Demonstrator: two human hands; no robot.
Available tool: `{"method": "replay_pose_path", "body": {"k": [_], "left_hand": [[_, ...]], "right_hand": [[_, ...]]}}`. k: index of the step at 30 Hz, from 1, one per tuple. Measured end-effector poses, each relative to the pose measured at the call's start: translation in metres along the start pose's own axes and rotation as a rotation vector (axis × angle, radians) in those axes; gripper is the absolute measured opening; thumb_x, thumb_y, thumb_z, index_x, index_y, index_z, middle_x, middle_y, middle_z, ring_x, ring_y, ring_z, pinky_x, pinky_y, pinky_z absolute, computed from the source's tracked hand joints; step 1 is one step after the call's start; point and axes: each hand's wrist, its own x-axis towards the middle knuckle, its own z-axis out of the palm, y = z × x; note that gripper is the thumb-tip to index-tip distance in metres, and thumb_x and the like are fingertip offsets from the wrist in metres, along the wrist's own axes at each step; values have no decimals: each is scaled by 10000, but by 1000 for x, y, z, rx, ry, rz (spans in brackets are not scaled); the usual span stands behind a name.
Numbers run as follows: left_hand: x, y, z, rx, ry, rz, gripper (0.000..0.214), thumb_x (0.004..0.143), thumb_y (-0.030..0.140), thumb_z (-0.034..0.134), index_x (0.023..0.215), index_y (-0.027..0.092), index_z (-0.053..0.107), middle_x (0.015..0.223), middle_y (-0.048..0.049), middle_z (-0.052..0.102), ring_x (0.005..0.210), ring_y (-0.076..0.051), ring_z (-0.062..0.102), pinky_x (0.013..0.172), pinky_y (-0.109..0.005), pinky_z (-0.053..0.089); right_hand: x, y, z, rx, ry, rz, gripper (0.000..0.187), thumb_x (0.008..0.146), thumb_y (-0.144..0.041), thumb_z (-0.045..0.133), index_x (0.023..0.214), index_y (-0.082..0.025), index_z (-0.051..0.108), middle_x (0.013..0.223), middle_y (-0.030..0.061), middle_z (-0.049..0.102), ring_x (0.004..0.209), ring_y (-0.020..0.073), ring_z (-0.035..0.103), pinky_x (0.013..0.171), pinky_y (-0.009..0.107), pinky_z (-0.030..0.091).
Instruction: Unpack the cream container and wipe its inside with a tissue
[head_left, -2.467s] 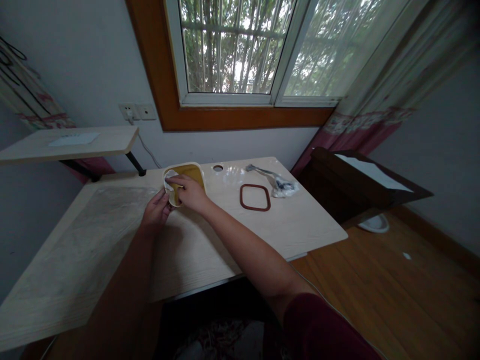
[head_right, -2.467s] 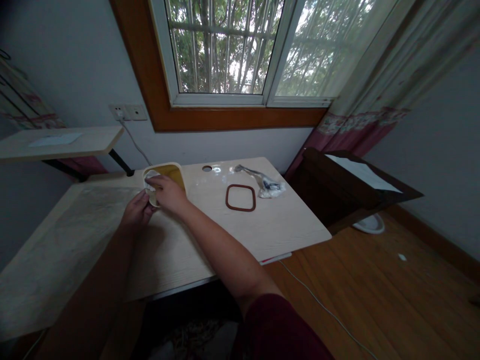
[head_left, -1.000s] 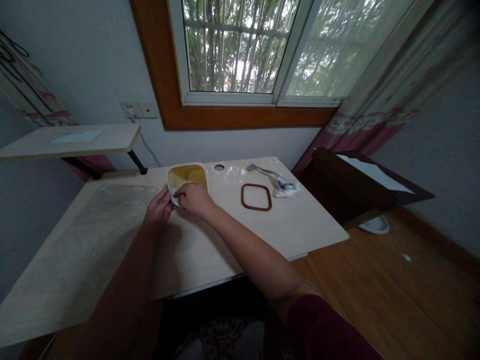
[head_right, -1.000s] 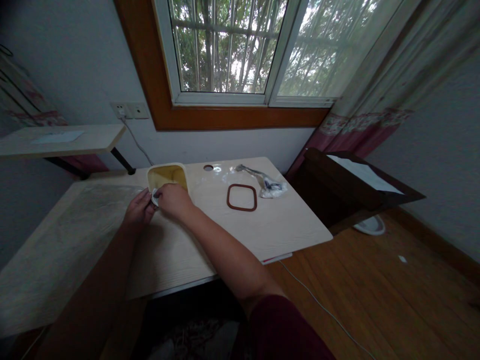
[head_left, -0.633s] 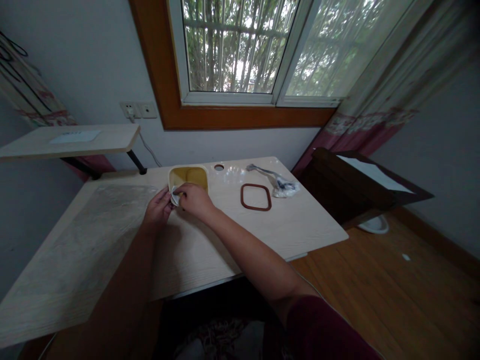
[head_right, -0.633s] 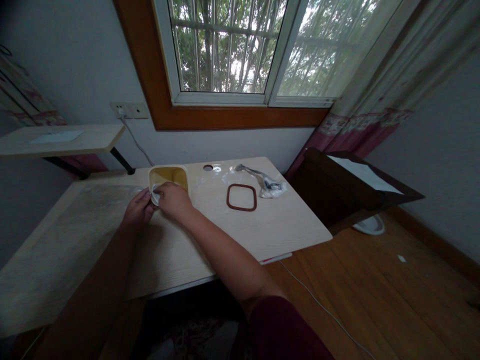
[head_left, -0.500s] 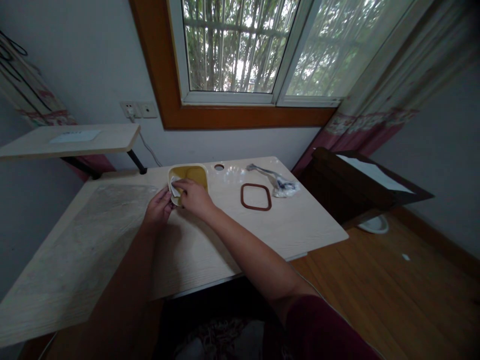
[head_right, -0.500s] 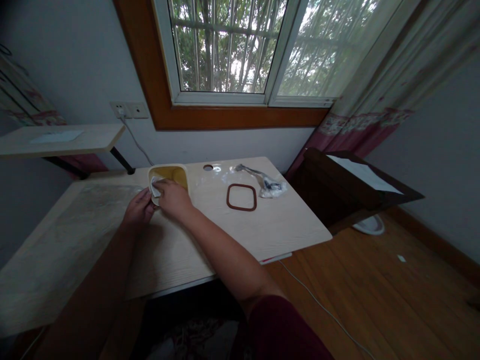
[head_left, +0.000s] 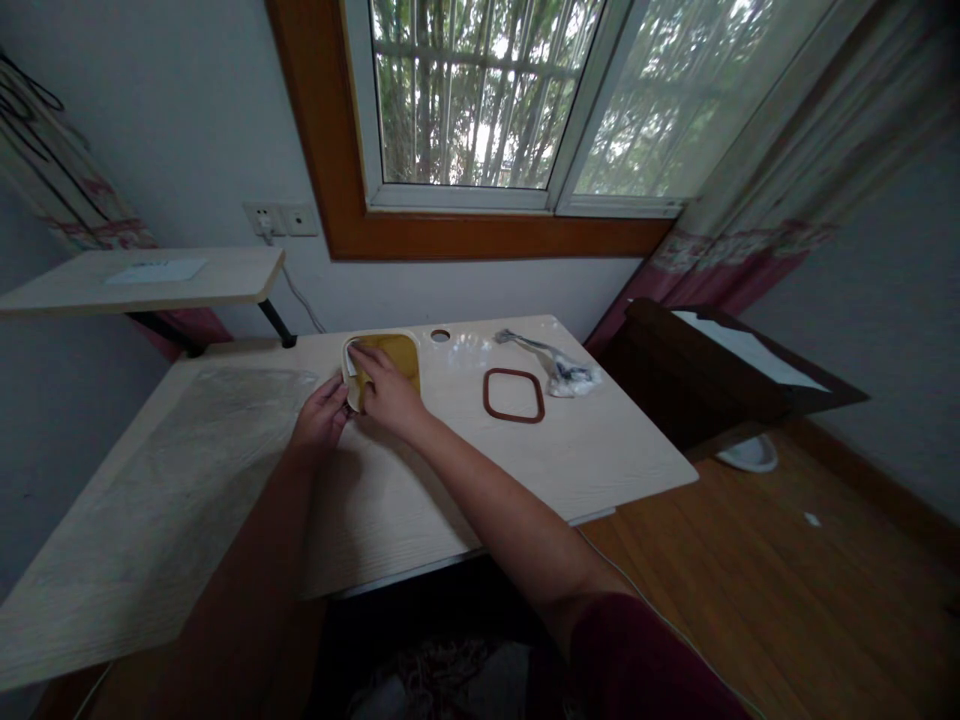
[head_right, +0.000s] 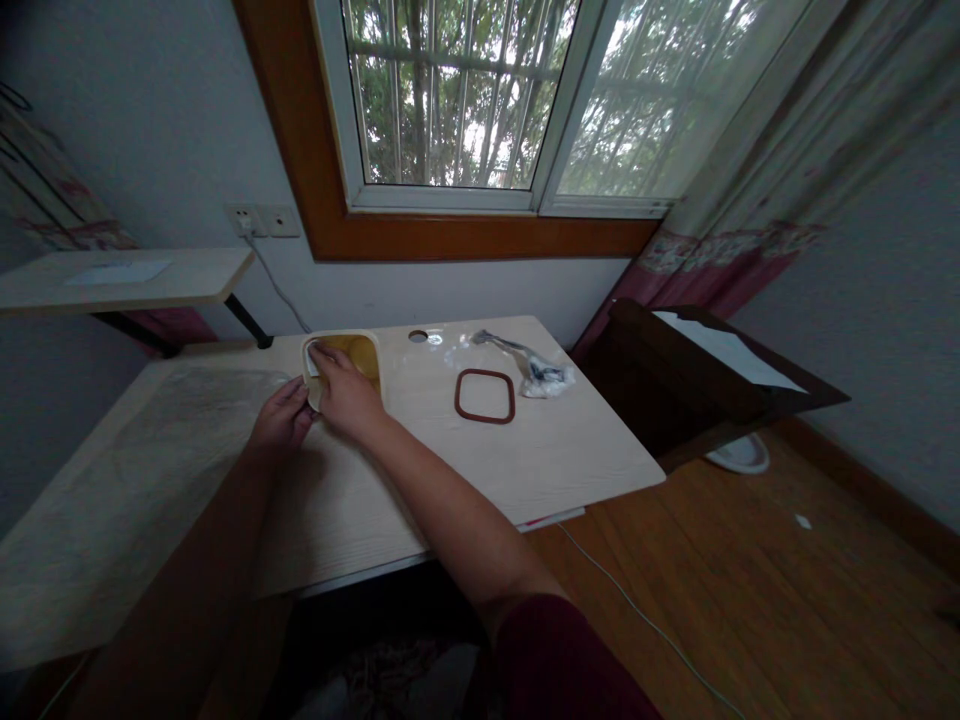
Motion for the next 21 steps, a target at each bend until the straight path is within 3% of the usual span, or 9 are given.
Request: {"method": "replay_pose_path", "body": {"k": [6,14,21], "left_hand": [[-1,-2,0,22,18,7,418,829,389,781,1184,187,692,1006,-70,744,777,-150,684,614,-226,494],[1,-6,-4,16,44,8,438,820,387,781,1203,199,682,1054,-82,737,777,-132,669,615,-211,486],[-1,-2,3,60,78,-7,502,761,424,819,1180,191,671,1019,-78,744,781,-147,682,623,-224,496]], "right_hand": [[-2,2,-2,-62,-41,-37,669,888,-34,416,1532,-211,446,1593,76,418,1451,174,414,1177,347,401],[-5,-6,-12,-168,-105,-34,544,898,-11,424,1356,-210,639,1422,56,616,1304,153,562,1129,313,429],[-8,-8,-21,-280,-216,-48,410,899,-49,478,1197,-134,747,1242,101,722,1152,173,648,1062,271,443]]}}
